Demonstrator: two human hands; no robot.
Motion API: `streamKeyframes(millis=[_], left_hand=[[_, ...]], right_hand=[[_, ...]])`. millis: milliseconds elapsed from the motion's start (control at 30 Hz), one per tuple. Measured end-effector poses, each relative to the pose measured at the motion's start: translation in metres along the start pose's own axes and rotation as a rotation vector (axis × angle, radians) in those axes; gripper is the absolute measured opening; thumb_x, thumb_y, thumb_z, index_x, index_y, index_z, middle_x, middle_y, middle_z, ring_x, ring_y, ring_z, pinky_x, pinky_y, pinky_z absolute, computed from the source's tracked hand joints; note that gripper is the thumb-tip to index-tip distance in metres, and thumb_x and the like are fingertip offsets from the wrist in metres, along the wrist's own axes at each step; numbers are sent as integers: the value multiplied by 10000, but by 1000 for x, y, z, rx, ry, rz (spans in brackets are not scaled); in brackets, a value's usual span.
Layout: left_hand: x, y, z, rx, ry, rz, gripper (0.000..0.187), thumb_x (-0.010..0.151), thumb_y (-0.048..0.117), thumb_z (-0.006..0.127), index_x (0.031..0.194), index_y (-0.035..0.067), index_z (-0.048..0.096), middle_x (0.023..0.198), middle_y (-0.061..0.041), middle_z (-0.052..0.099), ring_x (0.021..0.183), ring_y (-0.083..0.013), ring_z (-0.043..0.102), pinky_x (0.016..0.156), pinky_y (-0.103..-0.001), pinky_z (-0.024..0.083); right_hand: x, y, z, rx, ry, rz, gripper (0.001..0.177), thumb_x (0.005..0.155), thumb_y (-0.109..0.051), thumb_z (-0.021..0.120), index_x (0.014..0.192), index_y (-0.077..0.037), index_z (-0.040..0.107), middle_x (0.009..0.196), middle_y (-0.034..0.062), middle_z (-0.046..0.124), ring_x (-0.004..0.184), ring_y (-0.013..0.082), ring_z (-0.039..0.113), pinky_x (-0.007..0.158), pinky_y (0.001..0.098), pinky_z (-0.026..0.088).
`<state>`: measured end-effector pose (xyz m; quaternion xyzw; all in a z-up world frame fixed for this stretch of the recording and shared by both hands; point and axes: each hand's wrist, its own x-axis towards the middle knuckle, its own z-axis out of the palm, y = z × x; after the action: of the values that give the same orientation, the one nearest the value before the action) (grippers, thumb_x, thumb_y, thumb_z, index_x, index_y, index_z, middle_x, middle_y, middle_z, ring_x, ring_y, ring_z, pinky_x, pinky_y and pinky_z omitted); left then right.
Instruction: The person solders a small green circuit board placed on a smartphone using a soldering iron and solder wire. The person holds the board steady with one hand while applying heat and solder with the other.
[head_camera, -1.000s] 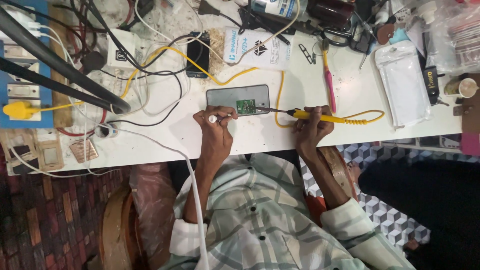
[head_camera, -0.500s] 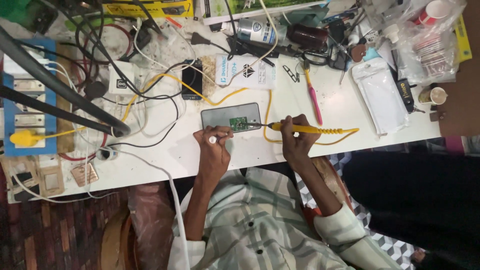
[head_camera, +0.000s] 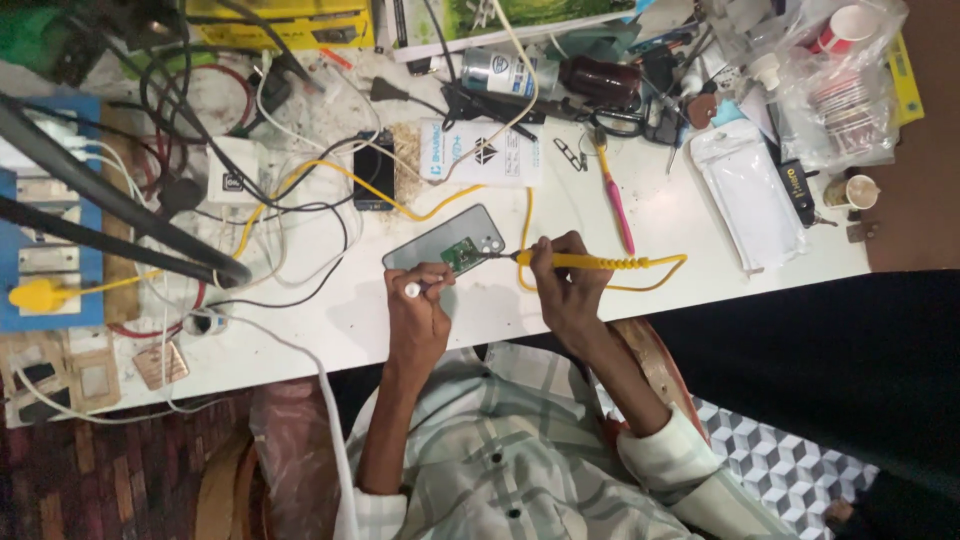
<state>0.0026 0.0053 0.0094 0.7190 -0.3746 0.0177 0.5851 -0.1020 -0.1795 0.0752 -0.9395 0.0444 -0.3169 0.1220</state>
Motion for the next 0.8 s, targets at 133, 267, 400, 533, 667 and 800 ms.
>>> streamKeyframes(millis=[133, 267, 400, 533, 667, 800], left_hand=[[0, 1, -1, -48, -2, -54, 201, 992, -125, 400, 1115, 21, 336, 1022, -159, 660, 910, -286, 578, 930, -393, 413], [2, -1, 0, 43, -9, -74, 211, 978, -134, 434, 1074, 39, 361, 975, -164, 694, 885, -300, 588, 913, -418, 407], [1, -4, 0, -5, 18, -19, 242, 984, -143, 434, 1117, 30, 330, 1005, -161, 681, 858, -292, 559, 880, -403, 429], [1, -7, 1, 10, 4, -11, 272, 957, -154, 439, 1127, 31, 335, 995, -146, 688, 850, -292, 555, 876, -411, 426], [-1, -6, 2, -10, -2, -30, 280, 964, -154, 465, 1122, 35, 332, 988, -128, 695, 874, -293, 559, 898, -412, 426], [-2, -9, 2, 2, -15, -13, 302, 932, -164, 461, 1133, 43, 371, 1035, -115, 691, 921, -301, 560, 928, -413, 432]], right_hand=[[-10, -9, -4, -571, -34, -158, 274, 1026, -29, 672, 1270, 5, 552, 860, 110, 569, 690, 213, 579, 609, 376, 462], [-18, -8, 3, -92, 37, -86, 348, 980, -14, 641, 1306, -62, 530, 926, 78, 651, 658, 180, 581, 500, 364, 268], [-28, -8, 8, -165, 33, -10, 328, 985, -14, 658, 1277, -98, 534, 903, 68, 641, 611, 190, 549, 499, 374, 266], [-31, -5, 6, -123, 31, -27, 332, 1001, 38, 642, 1289, -58, 508, 944, 93, 662, 640, 190, 566, 502, 355, 275], [-27, -4, 3, -157, 29, -85, 352, 976, 74, 638, 1296, 8, 506, 952, 111, 663, 673, 195, 576, 509, 358, 266], [-28, 0, 7, -252, 78, -161, 394, 977, 109, 679, 1320, 66, 491, 949, 120, 626, 732, 221, 576, 578, 381, 314]])
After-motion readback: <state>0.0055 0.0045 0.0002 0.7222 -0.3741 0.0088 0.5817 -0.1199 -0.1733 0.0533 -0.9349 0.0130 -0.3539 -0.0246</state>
